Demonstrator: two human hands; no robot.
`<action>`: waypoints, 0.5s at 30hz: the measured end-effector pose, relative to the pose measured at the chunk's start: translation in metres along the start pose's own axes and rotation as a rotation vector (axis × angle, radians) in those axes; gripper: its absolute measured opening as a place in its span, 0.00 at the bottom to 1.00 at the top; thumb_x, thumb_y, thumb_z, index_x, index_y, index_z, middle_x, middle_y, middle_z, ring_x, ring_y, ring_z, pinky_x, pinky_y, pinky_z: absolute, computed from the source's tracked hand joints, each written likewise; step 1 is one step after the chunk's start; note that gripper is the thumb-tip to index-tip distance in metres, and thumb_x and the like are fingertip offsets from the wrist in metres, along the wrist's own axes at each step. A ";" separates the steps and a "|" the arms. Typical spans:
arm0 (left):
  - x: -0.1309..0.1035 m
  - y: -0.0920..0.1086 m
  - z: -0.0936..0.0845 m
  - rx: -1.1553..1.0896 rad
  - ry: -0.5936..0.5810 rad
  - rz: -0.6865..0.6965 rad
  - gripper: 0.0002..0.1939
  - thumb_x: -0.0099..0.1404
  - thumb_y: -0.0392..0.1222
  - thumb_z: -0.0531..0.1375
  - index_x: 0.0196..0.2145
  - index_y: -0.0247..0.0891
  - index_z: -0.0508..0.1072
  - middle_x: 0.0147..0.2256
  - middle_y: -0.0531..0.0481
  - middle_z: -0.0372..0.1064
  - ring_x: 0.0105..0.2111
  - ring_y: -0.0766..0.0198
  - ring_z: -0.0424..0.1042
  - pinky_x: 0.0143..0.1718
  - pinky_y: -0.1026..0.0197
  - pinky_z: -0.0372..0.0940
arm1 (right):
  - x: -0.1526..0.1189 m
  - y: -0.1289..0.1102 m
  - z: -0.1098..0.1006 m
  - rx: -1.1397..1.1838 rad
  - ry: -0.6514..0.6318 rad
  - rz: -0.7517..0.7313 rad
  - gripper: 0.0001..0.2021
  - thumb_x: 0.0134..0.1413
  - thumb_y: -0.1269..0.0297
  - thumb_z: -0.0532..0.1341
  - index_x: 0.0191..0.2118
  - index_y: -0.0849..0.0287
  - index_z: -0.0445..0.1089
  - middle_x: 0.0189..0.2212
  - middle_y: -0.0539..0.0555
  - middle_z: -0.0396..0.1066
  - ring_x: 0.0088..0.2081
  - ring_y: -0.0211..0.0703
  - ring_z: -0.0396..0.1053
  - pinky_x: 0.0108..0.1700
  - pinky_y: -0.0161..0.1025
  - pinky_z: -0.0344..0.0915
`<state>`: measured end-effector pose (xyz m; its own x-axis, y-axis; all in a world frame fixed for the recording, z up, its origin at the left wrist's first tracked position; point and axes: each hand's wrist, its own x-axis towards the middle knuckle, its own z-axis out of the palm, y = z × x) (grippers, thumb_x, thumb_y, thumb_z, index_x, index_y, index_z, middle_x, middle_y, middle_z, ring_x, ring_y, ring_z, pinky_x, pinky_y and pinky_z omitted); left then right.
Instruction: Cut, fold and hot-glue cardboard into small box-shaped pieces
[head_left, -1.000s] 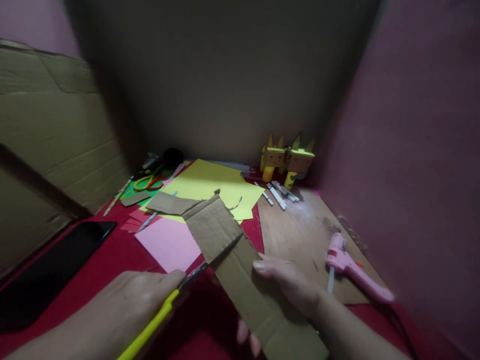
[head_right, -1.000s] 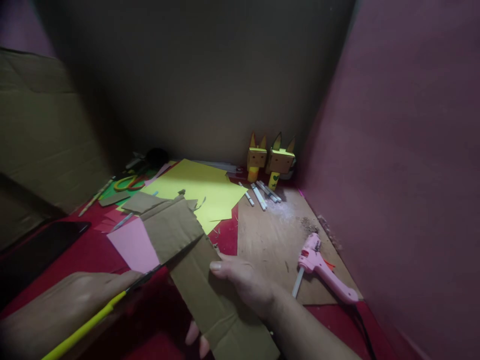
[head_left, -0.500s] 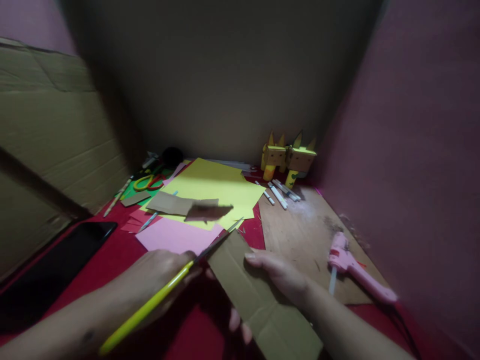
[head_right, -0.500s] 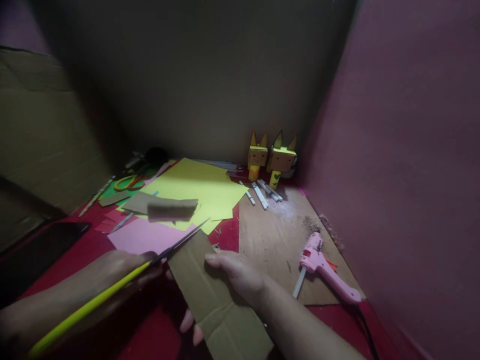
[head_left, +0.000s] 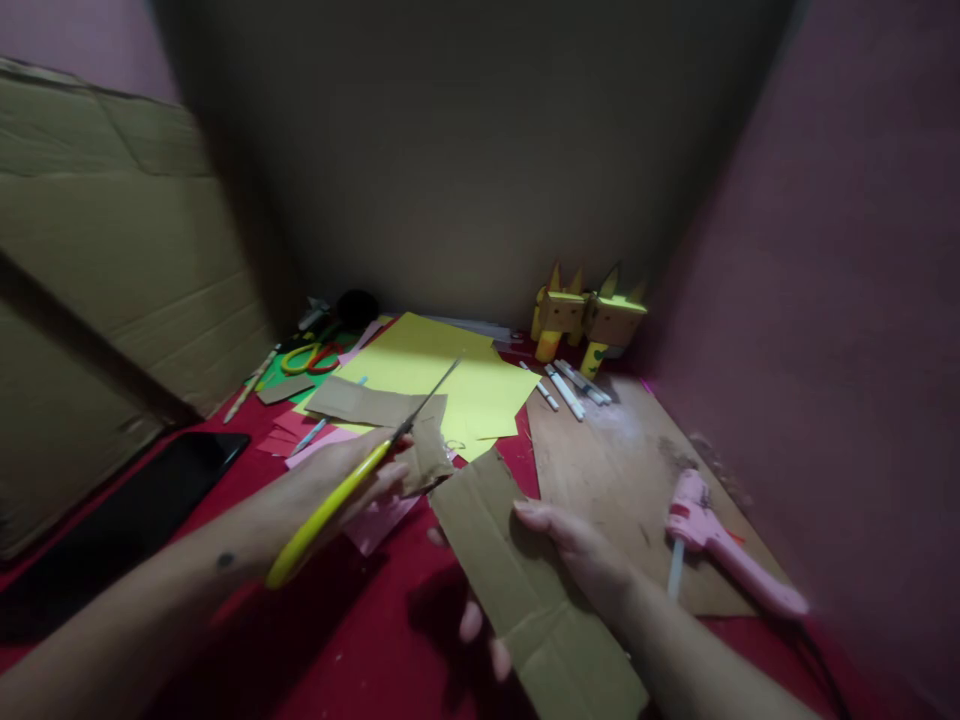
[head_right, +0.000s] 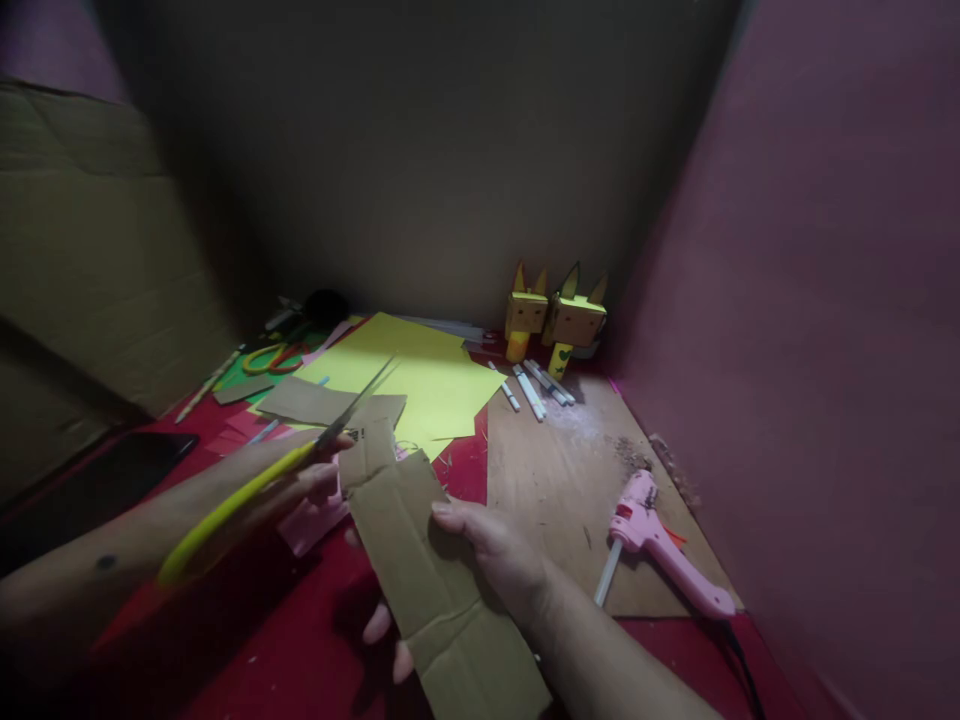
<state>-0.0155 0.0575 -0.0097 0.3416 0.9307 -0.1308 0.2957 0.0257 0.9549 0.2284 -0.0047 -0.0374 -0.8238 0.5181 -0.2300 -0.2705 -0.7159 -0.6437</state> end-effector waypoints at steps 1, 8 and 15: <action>-0.004 0.004 0.002 0.008 -0.032 -0.005 0.13 0.61 0.51 0.60 0.36 0.38 0.72 0.24 0.53 0.68 0.21 0.65 0.67 0.20 0.66 0.60 | 0.000 0.000 0.001 -0.006 -0.003 -0.005 0.36 0.55 0.45 0.46 0.59 0.70 0.60 0.32 0.61 0.77 0.25 0.46 0.74 0.35 0.41 0.65; -0.012 0.022 0.014 -0.320 -0.192 0.065 0.22 0.59 0.42 0.64 0.50 0.36 0.66 0.26 0.53 0.70 0.20 0.66 0.70 0.22 0.64 0.67 | -0.001 0.002 0.004 -0.053 -0.004 -0.027 0.34 0.53 0.47 0.48 0.58 0.68 0.59 0.28 0.61 0.76 0.22 0.46 0.72 0.35 0.44 0.66; -0.010 0.028 0.024 -0.478 -0.257 -0.014 0.25 0.52 0.37 0.68 0.48 0.35 0.67 0.26 0.53 0.71 0.20 0.64 0.72 0.17 0.68 0.63 | 0.001 0.003 0.006 -0.047 0.037 -0.048 0.33 0.52 0.45 0.49 0.54 0.70 0.62 0.29 0.62 0.75 0.25 0.47 0.72 0.34 0.43 0.66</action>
<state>0.0105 0.0402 0.0125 0.5651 0.8115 -0.1486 -0.1161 0.2566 0.9595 0.2236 -0.0095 -0.0351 -0.7913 0.5690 -0.2237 -0.2854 -0.6673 -0.6879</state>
